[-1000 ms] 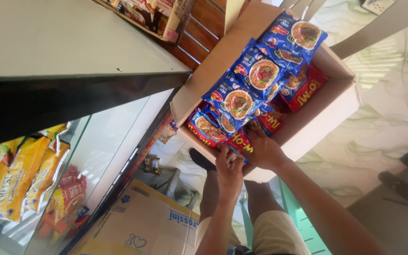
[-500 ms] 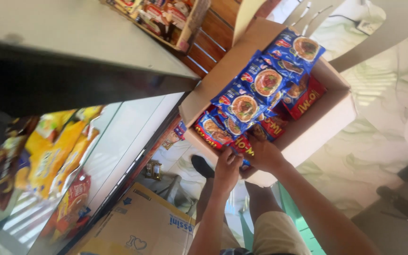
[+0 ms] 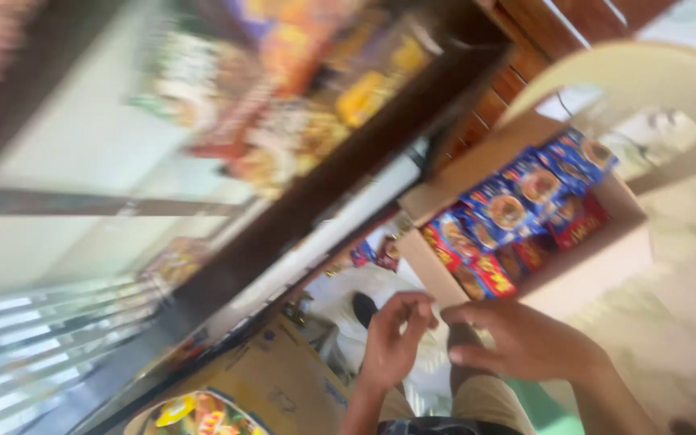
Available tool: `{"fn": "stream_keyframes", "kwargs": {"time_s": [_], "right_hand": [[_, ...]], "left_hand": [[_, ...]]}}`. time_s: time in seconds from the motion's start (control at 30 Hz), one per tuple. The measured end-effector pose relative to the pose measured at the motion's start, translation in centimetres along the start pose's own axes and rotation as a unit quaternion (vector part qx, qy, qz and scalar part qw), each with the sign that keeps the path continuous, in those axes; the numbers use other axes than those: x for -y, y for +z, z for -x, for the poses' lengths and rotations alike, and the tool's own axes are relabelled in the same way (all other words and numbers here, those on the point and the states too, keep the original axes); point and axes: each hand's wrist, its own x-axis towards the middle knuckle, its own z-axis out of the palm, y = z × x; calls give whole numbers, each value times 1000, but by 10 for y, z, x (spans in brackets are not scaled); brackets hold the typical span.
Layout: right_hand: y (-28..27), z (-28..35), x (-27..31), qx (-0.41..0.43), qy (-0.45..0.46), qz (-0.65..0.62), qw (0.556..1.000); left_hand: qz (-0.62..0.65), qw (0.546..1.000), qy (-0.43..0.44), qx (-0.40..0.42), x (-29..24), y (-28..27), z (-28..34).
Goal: Organizing and stocking noodle packets and snack bags onto a display shelf and into storage boxes.
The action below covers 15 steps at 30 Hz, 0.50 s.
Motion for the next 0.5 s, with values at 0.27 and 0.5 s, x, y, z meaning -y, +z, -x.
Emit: {"fn": "stream_keyframes", "kwargs": {"time_s": [0.27,0.5], "right_hand": [[54,-67,232,159,-148,-87,972],[138,-213,418,13,-129,-64,990]], "left_hand": [[-5,937,326,-121,-160,-164,167],[-52,778,372,-504,-235,-363,216]]}}
